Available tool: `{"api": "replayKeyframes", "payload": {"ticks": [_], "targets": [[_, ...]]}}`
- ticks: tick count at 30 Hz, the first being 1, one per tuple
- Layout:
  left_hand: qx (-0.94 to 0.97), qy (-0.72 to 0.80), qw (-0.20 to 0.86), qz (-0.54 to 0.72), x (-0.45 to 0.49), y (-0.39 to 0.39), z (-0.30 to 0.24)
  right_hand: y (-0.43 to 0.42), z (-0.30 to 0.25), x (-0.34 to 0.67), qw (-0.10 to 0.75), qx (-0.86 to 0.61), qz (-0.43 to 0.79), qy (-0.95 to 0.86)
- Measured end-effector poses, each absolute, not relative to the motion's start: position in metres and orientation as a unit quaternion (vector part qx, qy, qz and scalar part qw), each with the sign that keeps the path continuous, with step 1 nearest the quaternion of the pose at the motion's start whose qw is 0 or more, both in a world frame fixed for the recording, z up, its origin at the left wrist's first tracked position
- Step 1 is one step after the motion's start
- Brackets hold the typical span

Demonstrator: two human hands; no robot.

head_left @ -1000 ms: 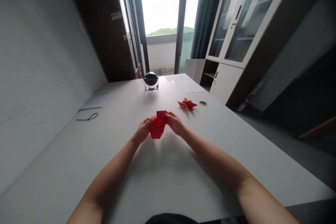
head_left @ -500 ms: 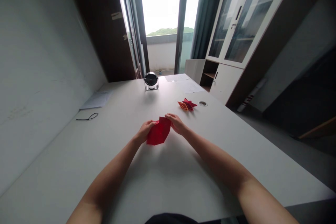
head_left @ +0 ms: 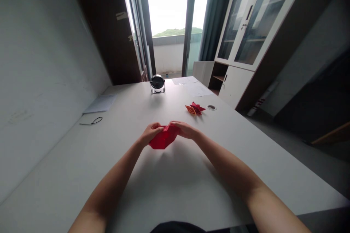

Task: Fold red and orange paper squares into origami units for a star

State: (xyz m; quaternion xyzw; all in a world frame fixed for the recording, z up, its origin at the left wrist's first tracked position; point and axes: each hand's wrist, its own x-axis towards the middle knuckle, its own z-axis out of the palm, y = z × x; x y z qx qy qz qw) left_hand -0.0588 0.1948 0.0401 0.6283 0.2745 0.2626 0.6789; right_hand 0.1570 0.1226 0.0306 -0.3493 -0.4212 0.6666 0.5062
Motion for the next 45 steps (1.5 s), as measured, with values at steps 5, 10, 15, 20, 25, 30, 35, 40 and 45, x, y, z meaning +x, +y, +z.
{"api": "replayKeyframes", "payload": {"ticks": [5, 10, 15, 20, 25, 30, 35, 40, 45], "targets": [[0.649, 0.286, 0.656, 0.258, -0.062, 0.198, 0.041, 0.122, 0.032, 0.155, 0.519, -0.374, 0.624, -0.448], [0.651, 0.304, 0.642, 0.268, -0.062, 0.203, 0.033, 0.119, 0.039, 0.157, 0.503, -0.375, 0.598, -0.498], [0.64, 0.318, 0.65, 0.261, -0.063, 0.205, 0.032, 0.119, 0.037, 0.159, 0.423, -0.367, 0.631, -0.537], [0.611, 0.334, 0.665, 0.27, -0.063, 0.208, 0.028, 0.125, 0.029, 0.16, 0.5, -0.371, 0.576, -0.531], [0.563, 0.341, 0.701, 0.276, -0.063, 0.211, 0.026, 0.128, 0.031, 0.158, 0.602, -0.379, 0.492, -0.501], [0.524, 0.347, 0.729, 0.271, -0.062, 0.213, 0.022, 0.13, 0.03, 0.156, 0.655, -0.397, 0.423, -0.485], [0.503, 0.353, 0.736, 0.283, -0.061, 0.217, 0.012, 0.128, 0.033, 0.154, 0.655, -0.394, 0.407, -0.5], [0.491, 0.353, 0.735, 0.307, -0.056, 0.216, 0.009, 0.126, 0.035, 0.15, 0.641, -0.416, 0.389, -0.514], [0.535, 0.338, 0.681, 0.368, -0.052, 0.213, 0.014, 0.132, 0.028, 0.149, 0.632, -0.462, 0.356, -0.51]]}}
